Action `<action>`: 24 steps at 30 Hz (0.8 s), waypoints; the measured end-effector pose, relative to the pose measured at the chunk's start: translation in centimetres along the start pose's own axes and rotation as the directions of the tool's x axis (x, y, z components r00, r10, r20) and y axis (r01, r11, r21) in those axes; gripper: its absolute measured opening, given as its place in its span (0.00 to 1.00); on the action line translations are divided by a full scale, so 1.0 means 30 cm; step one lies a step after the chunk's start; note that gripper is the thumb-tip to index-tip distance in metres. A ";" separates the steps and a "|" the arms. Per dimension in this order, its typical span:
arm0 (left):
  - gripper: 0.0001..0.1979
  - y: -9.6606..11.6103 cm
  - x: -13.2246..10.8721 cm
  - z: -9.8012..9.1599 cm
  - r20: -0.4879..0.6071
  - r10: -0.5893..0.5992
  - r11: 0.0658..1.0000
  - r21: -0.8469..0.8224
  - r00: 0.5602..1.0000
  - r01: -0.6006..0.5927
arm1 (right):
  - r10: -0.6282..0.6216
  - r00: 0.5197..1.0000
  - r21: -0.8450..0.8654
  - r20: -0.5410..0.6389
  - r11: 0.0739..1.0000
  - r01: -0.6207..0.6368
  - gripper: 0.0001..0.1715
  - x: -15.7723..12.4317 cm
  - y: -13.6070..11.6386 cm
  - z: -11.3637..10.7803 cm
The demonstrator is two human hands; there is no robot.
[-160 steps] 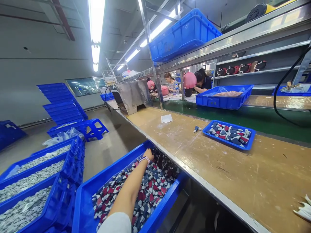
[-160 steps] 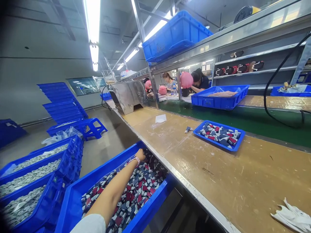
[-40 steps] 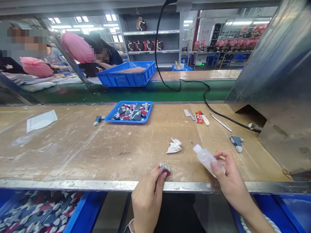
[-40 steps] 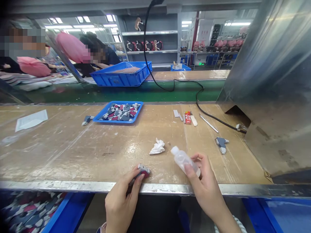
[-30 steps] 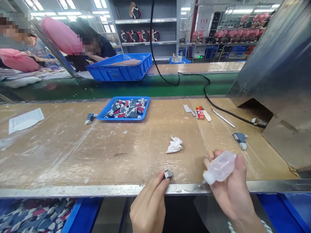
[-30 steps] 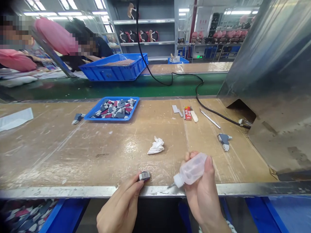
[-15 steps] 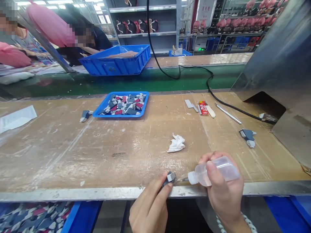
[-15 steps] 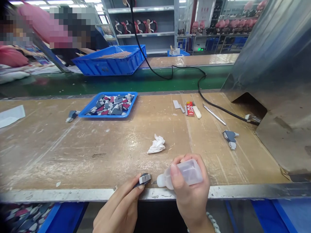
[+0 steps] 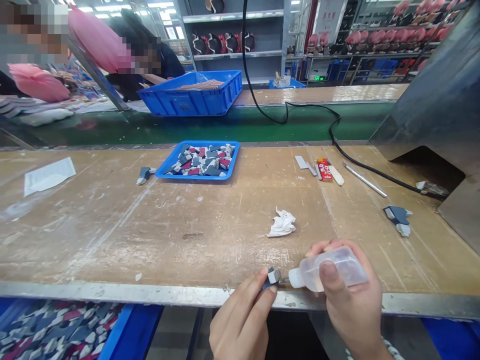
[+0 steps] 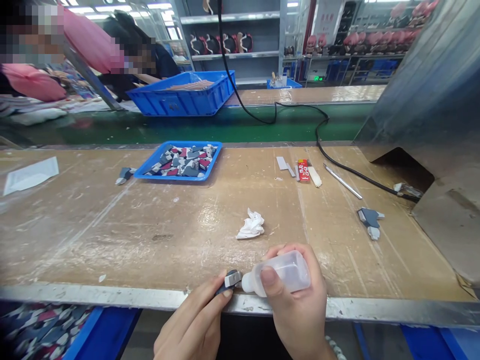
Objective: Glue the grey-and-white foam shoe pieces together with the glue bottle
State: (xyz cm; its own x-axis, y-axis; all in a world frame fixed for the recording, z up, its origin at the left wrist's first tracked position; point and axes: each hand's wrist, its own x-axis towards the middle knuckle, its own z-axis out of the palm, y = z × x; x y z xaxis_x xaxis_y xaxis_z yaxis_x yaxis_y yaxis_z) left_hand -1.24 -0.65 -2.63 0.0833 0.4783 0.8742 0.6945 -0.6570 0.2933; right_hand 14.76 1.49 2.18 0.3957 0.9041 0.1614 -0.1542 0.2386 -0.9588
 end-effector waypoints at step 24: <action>0.11 0.012 0.085 -0.067 0.253 -0.118 0.982 -0.112 0.960 0.150 | 0.044 0.987 0.169 -0.154 0.985 -0.018 0.19 0.027 0.009 -0.029</action>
State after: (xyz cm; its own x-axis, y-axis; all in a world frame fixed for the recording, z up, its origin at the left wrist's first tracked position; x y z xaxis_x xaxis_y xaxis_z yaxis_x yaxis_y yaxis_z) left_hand -2.22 -0.84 0.49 0.1791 0.6839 0.7073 0.6146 -0.6391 0.4624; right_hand 15.84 1.98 1.85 0.5229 0.8485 0.0810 -0.3118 0.2788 -0.9083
